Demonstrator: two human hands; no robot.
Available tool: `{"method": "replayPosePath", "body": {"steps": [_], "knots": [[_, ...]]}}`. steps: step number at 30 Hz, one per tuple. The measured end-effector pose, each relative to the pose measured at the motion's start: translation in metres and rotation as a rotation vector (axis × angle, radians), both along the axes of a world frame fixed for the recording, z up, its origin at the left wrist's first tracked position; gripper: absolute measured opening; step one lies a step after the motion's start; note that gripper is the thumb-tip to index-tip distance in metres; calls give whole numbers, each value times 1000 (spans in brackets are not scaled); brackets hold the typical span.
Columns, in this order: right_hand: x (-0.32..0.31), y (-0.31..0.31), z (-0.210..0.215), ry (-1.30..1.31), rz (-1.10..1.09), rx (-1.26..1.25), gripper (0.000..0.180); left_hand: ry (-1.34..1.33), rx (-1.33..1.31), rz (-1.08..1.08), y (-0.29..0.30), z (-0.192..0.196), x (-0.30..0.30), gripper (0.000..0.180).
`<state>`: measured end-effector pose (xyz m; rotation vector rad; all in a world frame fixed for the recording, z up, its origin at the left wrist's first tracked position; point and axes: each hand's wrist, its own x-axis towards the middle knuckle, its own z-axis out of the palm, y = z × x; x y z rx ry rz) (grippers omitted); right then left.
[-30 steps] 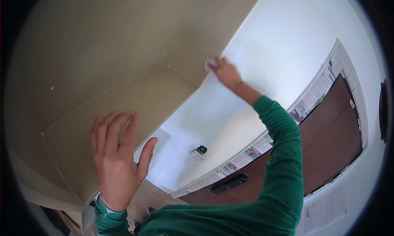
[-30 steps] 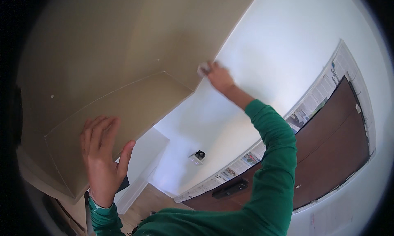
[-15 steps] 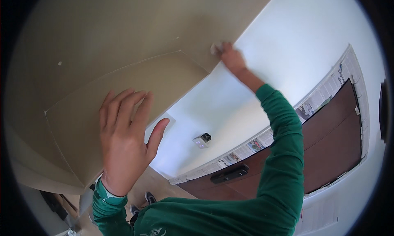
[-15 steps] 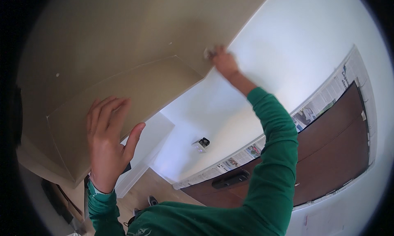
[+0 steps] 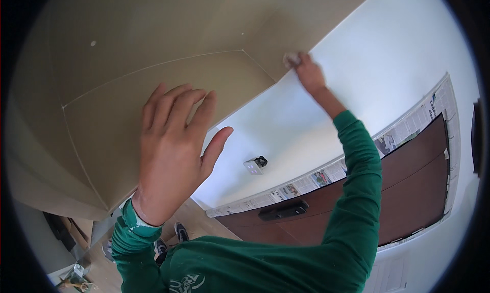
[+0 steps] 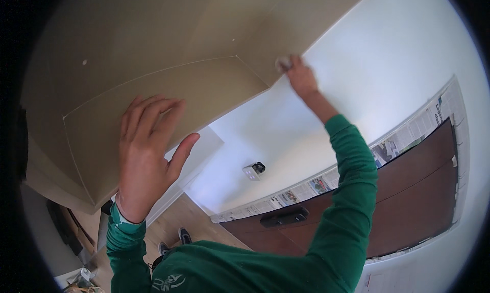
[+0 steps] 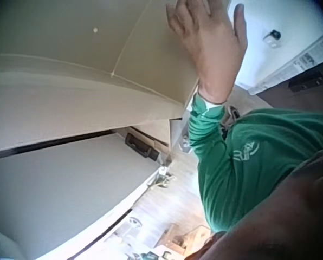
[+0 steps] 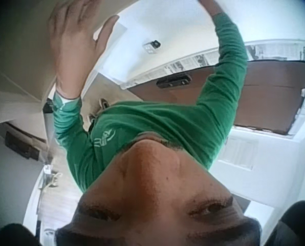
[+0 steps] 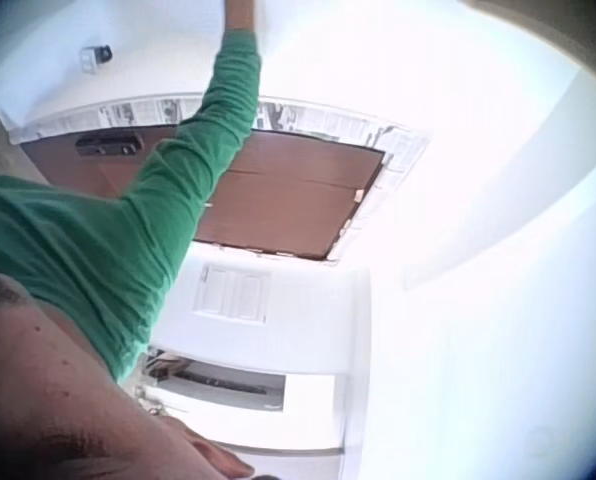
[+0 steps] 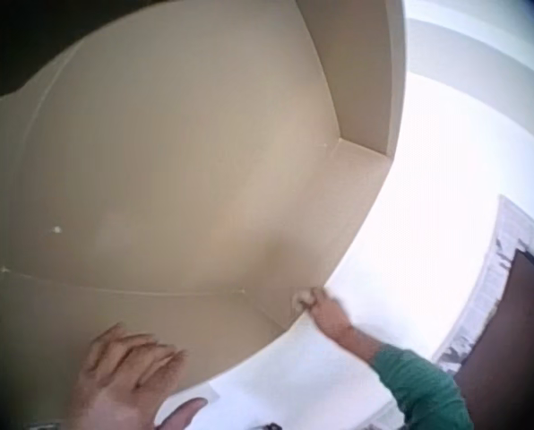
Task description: The person wipes the interior and edges of a wall-mounted cabinet using a white cloth, then tears pieces of tape from a roll and applies them to the cabinet corner.
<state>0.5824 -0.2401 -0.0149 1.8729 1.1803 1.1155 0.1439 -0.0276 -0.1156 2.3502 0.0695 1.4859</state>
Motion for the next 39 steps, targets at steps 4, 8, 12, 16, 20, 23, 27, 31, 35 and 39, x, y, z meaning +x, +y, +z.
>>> {"method": "replayPosePath", "body": {"steps": [4, 8, 12, 16, 20, 23, 27, 31, 35, 39], "knots": [[-32, 48, 84, -73, -1, 377, 44, -6, 19, 59, 5, -2, 0, 43], [21, 21, 3, 20, -161, 276, 44, -46, 11, -5, -4, 2, 3, 43], [-6, 33, -56, 56, -82, -31, 48, -16, 9, 36, 1, 2, 3, 44], [-7, 54, 52, -28, -51, 215, 48, 51, -23, 33, 3, 0, -2, 47], [-7, 49, 190, -211, -41, 467, 37, 51, -4, 71, -4, 8, -5, 46], [-7, 42, 257, -246, -45, 598, 38, 61, -6, 77, -4, 8, -3, 48], [-12, 38, 328, -315, -44, 707, 36, 73, 2, 73, -3, 9, -6, 51], [3, 43, 331, -311, -14, 756, 32, 88, -1, 60, -6, 11, -5, 51], [-1, 49, 290, -304, 4, 533, 31, 77, 17, 66, -4, 9, -7, 50], [-16, 64, 351, -395, -198, 574, 34, 65, 7, 53, -6, 10, -4, 50]]}}
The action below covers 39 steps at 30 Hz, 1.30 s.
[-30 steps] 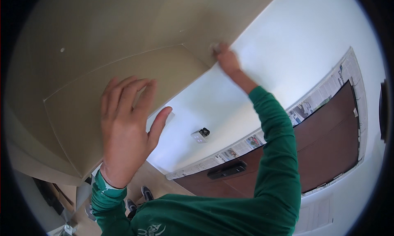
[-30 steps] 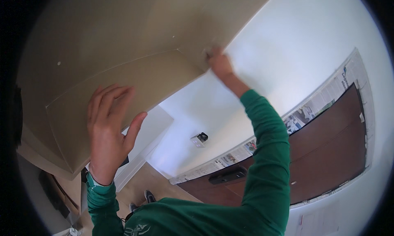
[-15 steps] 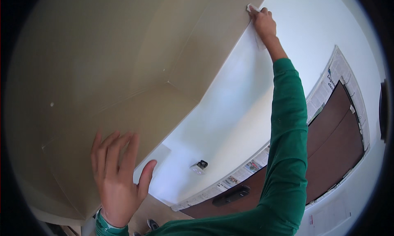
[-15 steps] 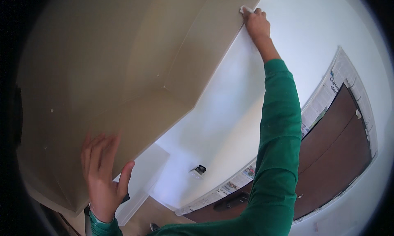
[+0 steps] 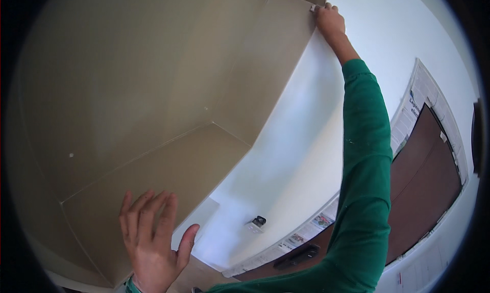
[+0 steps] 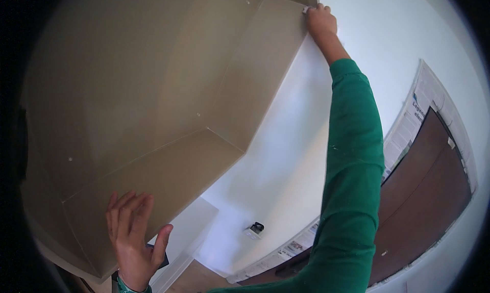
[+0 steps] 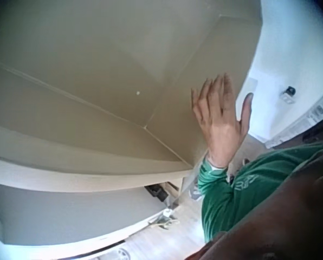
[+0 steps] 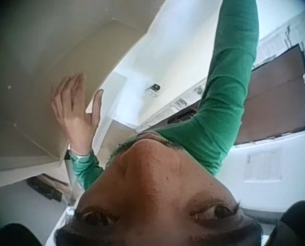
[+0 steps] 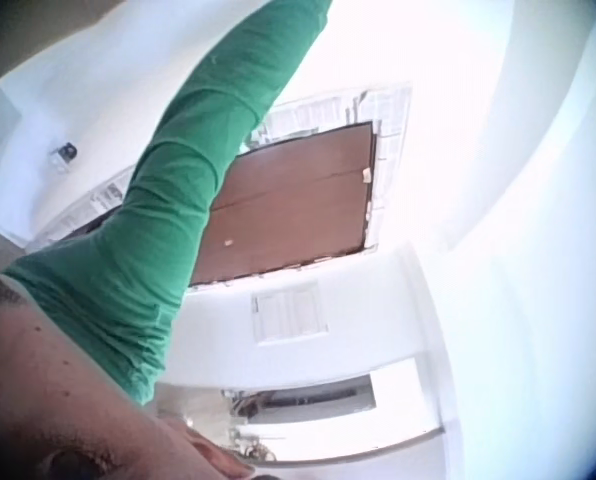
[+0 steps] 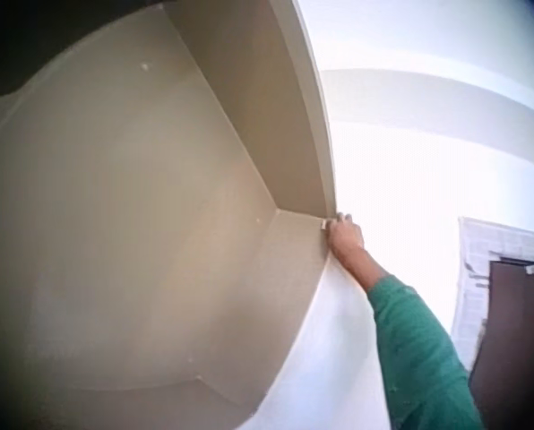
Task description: The person wipes the interior and edges of a wall-mounted cabinet using a white cloth, then tears pieces of tape from a roll and applies them to the cabinet corner.
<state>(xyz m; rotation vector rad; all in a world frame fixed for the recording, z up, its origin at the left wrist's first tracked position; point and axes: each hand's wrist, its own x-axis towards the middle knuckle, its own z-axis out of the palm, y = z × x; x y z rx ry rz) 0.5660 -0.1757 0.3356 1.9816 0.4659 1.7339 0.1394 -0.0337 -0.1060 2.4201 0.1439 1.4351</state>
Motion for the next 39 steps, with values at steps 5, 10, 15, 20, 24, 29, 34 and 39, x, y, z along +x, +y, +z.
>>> {"method": "replayPosePath", "body": {"steps": [5, 10, 15, 20, 24, 29, 34, 39], "knots": [[33, 44, -17, -17, -22, 69, 34, 21, -13, 21, -1, 0, 4, 50], [58, 111, -11, -114, 133, 22, 32, 70, -27, 92, 4, -3, 0, 52], [60, 129, -11, -9, -188, 11, 50, 94, -63, 103, 4, -4, 7, 53], [-1, 62, -34, 86, 114, 218, 33, 59, -66, 156, 2, 0, 1, 50], [3, 10, -39, 39, 206, 187, 28, -3, -74, 120, 0, -4, 7, 48], [42, 3, -164, -3, 189, -316, 29, -52, -100, 126, 0, -5, 5, 45], [26, -13, -338, 265, 178, -650, 42, -31, -138, 119, -3, -7, 12, 40], [11, -5, -285, 216, 150, -514, 37, -49, -151, 127, -1, 1, 4, 40]]}}
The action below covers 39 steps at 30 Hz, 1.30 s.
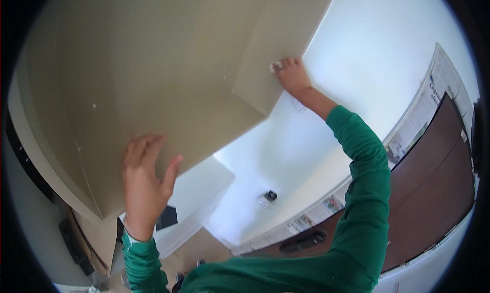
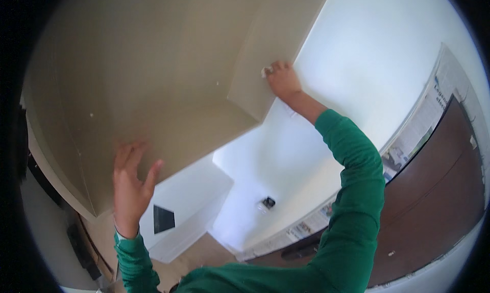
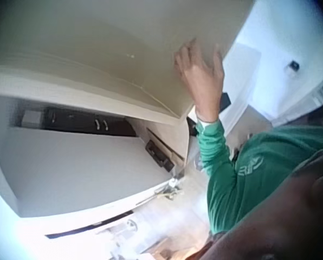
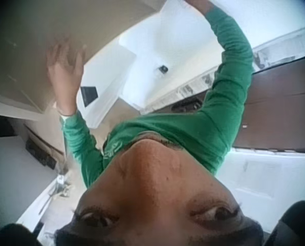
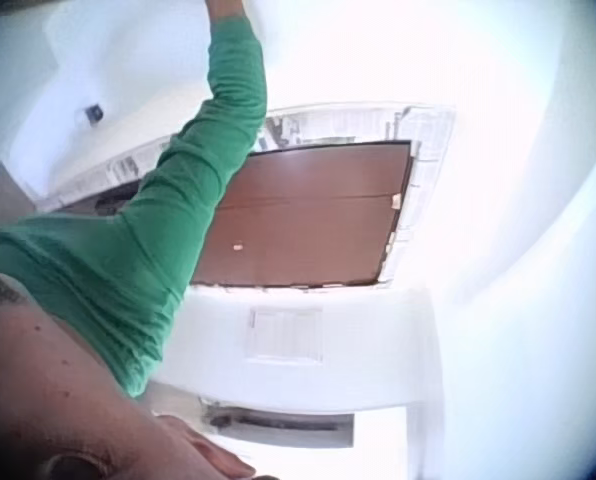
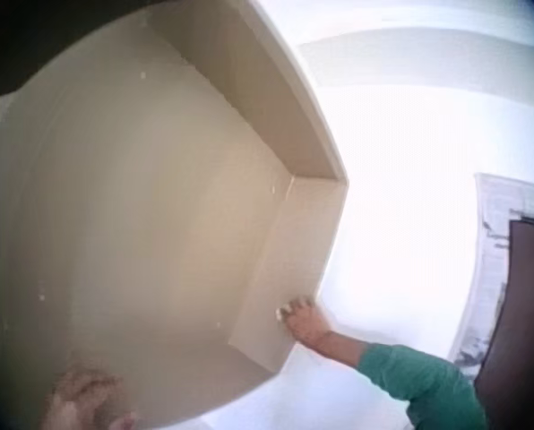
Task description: The person wipes the interior and edges of a wall-mounted cabinet using a white cloth, then tears pieces of tape from a roll and applies them to the cabinet corner.
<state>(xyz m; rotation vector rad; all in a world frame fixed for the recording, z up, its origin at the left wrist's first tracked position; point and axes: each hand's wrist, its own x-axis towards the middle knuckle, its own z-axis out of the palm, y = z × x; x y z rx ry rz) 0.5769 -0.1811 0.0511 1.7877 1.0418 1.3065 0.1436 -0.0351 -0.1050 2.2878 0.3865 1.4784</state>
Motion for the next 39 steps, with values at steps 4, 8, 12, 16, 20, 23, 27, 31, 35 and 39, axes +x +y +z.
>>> {"method": "replayPosePath", "body": {"steps": [4, 8, 12, 16, 20, 23, 27, 31, 35, 39], "knots": [[-2, -9, 149, -143, -50, 410, 35, -14, 7, -6, -5, -1, 1, 40], [5, -3, 232, -273, -39, 532, 34, -11, -22, -25, -5, -5, 4, 41], [21, 22, 274, -330, -16, 564, 33, -7, 15, -16, -2, -5, 0, 44], [35, 57, 273, -343, -7, 598, 34, 27, -26, -31, -4, 1, -4, 44], [32, 103, 266, -267, -62, 634, 33, 28, -25, -45, 3, -4, -2, 47], [37, 109, 274, -327, -117, 620, 37, 31, 3, -46, 3, -4, -4, 49], [35, 82, 271, -194, -1, 691, 36, 61, 41, -25, 4, 0, -9, 51], [46, 71, 288, -279, 15, 664, 36, 36, 25, -100, 2, 0, -8, 53], [41, 99, 283, -265, -83, 632, 36, -15, 60, -97, 6, -1, -8, 47], [27, 100, 277, -141, 22, 706, 36, 4, 95, -54, 8, 2, -17, 48]]}}
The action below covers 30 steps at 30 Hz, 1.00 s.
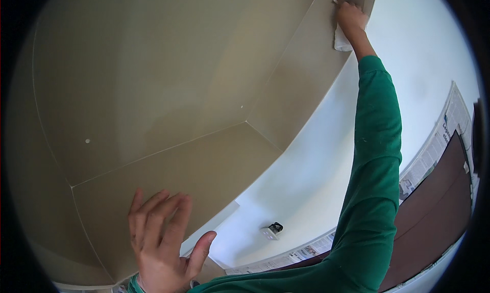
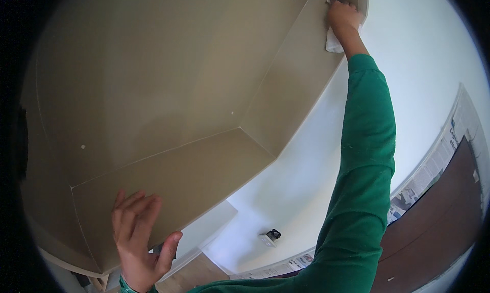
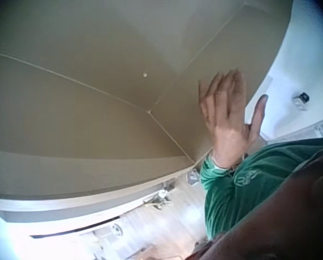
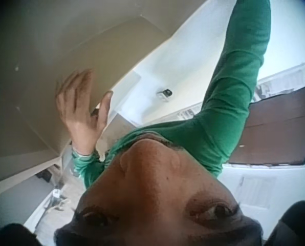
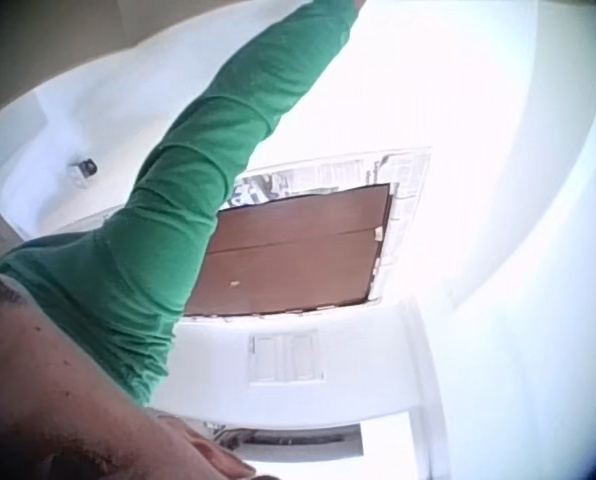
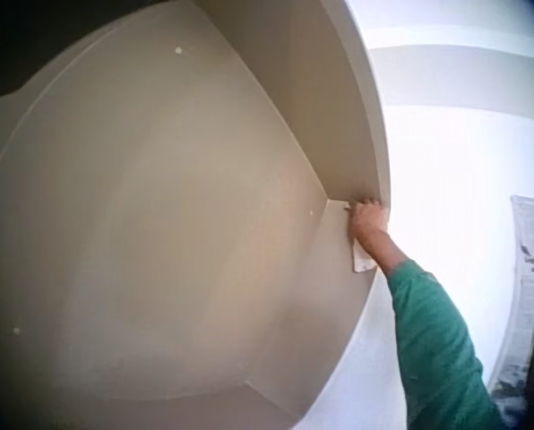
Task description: The person wipes the interior and edges of a wall-mounted cabinet using a white cloth, then tears pieces of tape from a roll and applies them to the cabinet corner.
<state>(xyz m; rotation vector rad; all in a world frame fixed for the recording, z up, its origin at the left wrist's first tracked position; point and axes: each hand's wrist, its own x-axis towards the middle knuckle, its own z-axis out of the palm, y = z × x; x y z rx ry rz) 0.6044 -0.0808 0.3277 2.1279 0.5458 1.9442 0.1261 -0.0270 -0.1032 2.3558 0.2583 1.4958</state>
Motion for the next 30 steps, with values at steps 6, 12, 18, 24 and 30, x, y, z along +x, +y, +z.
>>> {"method": "replayPosePath", "body": {"steps": [6, 12, 18, 24, 30], "knots": [[-1, 4, 3, -59, -157, -46, 37, 77, -68, -29, -5, -5, 10, 53], [-6, -58, -34, -168, -95, -219, 41, 75, -44, 0, -1, -9, 8, 54], [-9, -93, -219, -29, -108, -629, 48, 36, -52, 25, -7, -8, 11, 48], [-26, -164, -343, 212, 121, -1045, 46, -17, -59, -18, -8, -7, 22, 40], [-58, -170, -323, 410, 332, -662, 41, -48, -29, -9, -12, -2, 22, 37]]}}
